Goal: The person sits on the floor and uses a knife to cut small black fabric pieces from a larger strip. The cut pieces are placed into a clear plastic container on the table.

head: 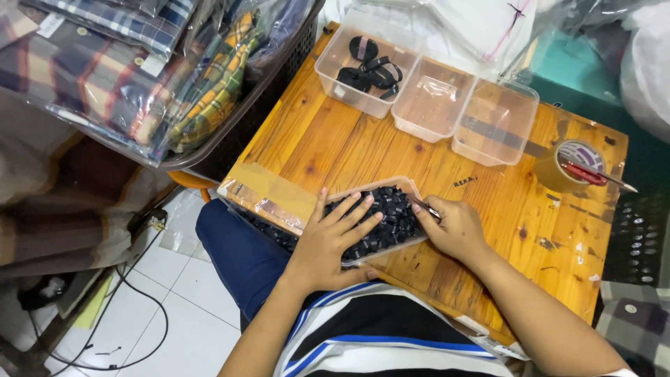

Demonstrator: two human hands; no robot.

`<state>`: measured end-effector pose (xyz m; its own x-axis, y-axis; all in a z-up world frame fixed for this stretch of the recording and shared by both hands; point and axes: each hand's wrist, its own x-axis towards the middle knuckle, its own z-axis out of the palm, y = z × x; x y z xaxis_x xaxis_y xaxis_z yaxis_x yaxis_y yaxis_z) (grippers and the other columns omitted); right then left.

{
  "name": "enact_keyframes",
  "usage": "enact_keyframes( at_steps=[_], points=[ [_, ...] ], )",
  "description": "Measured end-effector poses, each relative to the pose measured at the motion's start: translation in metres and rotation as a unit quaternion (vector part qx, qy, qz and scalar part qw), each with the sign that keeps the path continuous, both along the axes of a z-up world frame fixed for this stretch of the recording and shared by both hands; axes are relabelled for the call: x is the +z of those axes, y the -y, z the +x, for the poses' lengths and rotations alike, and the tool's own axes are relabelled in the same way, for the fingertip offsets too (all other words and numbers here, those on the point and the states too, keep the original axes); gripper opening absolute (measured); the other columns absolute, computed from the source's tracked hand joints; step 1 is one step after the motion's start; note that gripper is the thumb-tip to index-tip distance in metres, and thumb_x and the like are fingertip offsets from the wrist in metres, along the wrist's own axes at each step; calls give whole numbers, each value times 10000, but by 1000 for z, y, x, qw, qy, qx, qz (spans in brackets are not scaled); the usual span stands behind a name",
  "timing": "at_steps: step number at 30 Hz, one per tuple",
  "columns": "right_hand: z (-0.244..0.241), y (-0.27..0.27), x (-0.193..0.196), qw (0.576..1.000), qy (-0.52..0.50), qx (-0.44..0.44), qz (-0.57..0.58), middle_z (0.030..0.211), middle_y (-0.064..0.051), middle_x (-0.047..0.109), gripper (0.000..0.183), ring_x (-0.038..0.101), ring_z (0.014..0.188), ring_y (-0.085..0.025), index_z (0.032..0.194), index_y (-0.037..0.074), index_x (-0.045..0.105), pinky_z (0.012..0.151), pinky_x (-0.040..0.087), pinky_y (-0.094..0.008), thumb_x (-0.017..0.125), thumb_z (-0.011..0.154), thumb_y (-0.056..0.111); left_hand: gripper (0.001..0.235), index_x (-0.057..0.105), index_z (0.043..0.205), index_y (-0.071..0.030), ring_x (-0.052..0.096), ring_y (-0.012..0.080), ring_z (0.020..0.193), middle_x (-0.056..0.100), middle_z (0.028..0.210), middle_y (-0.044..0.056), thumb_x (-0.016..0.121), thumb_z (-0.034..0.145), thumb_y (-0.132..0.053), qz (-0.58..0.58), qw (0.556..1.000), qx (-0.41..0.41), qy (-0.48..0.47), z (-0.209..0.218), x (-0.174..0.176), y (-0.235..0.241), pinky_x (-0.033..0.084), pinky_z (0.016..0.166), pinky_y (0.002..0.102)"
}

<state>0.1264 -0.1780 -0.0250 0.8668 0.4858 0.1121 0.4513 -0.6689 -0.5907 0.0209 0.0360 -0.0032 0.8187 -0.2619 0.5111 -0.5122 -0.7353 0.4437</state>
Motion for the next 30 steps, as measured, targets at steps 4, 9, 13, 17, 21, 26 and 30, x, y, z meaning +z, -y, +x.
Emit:
enact_keyframes(
  at_steps=[4,9,13,17,21,26,30],
  points=[
    [-2,0,3,1000,2,0,-4,450,-141,515,204,568,496,-324,663,114,568,450,412,-350,563,787,277,686,541,1144,-170,427,257,1176,560,1163,57,452,681,-668,14,999,-28,-13,2,-4,-6,41,1036,543],
    [-1,-1,0,1000,16,14,5,414,-115,489,155,554,456,-310,656,118,559,427,405,-334,580,756,234,682,546,1146,-201,414,301,1193,485,1260,90,424,676,-680,-79,994,-74,9,23,-5,-17,106,1036,539],
    [0,-1,-7,999,26,8,21,397,-104,465,162,543,439,-301,642,125,555,418,397,-325,580,761,232,291,651,954,-165,549,279,1014,593,1105,77,609,740,-358,-75,995,18,59,76,-13,-32,338,936,478],
    [7,8,-30,991,15,-63,121,348,-21,392,184,444,373,-164,634,149,570,391,346,-247,572,803,224,154,665,870,-116,596,244,873,642,926,57,617,768,-221,-52,982,118,135,146,-5,-51,446,771,372],
    [16,15,-34,974,-41,-111,191,343,-39,375,268,362,398,-99,578,105,546,381,286,-240,553,822,218,145,668,861,-152,609,195,838,641,864,-2,626,727,-116,-26,975,156,154,238,-11,-65,460,766,316],
    [18,11,-20,981,-68,-86,160,444,15,433,219,410,438,-77,624,113,569,413,306,-234,563,799,245,157,632,848,-100,572,263,791,613,823,76,564,728,-26,233,965,99,-73,280,39,-40,466,693,379],
    [19,7,-4,983,-107,-56,139,500,55,502,215,422,433,-69,634,115,587,412,294,-239,538,795,248,285,604,913,-109,398,291,981,412,1053,94,493,701,46,356,911,78,-193,323,18,-31,439,711,380]
  ],
)
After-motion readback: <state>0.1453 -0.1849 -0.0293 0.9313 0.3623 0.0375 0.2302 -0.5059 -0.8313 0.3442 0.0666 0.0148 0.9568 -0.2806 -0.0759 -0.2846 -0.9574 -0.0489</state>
